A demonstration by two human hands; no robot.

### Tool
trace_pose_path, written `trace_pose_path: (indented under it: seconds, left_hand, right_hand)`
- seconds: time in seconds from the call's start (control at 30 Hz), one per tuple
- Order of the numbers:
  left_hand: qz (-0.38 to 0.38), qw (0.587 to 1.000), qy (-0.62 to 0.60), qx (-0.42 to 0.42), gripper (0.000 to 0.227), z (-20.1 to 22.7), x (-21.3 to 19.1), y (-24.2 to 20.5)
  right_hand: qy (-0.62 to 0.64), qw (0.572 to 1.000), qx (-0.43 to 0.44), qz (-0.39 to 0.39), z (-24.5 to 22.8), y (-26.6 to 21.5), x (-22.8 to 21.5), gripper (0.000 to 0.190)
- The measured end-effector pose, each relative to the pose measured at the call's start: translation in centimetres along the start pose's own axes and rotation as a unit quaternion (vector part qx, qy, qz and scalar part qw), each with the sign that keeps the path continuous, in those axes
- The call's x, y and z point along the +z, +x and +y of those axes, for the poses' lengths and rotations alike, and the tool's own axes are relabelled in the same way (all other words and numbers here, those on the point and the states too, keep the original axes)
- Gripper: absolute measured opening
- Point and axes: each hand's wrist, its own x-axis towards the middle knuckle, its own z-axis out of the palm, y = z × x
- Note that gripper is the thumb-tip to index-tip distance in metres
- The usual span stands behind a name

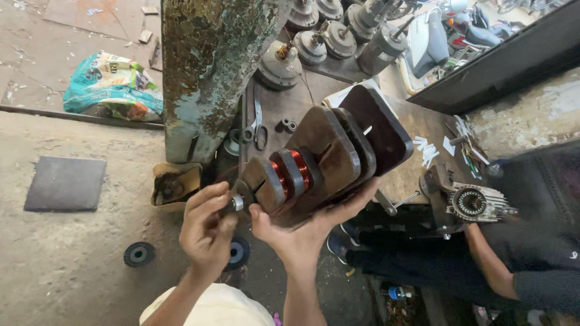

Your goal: The person operates a manual crank to rotate a stator core and wind copper wire around its slots. After winding, the person removes the stator from the jig, places it on the workbench, and separates the wound coils from the core.

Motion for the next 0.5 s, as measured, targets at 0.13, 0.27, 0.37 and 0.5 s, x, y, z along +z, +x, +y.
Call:
trace_pose_path:
  seconds: [0.13,0.27,0.37,0.5]
  left_hand:
    - [-0.024,0.982,0.076,0.170,0.020,-1.1,0.5,3.1]
    - [0.046,0.988,0.015,0.150,0.020,0.2,2.6,3.3]
    - [0.105,0.976,-0.176,0.075,0.026,1.0,3.7,2.9]
    - [0.019,0.995,-0.053,0.079,0.008,1.0,3.8,2.4]
  right_hand:
    - [-0.010,1.000,0.002,0.002,-0.2,0.1,0.1,0.139]
    - [0.006,1.000,0.028,0.002,-0.4,-0.1,0.0,0.142]
    - [0.061,0.997,0.045,-0.007,-0.4,-0.2,-0.2,0.145]
    - [-0.017,1.000,-0.020,0.010,0.7,-0.2,0.1,0.139]
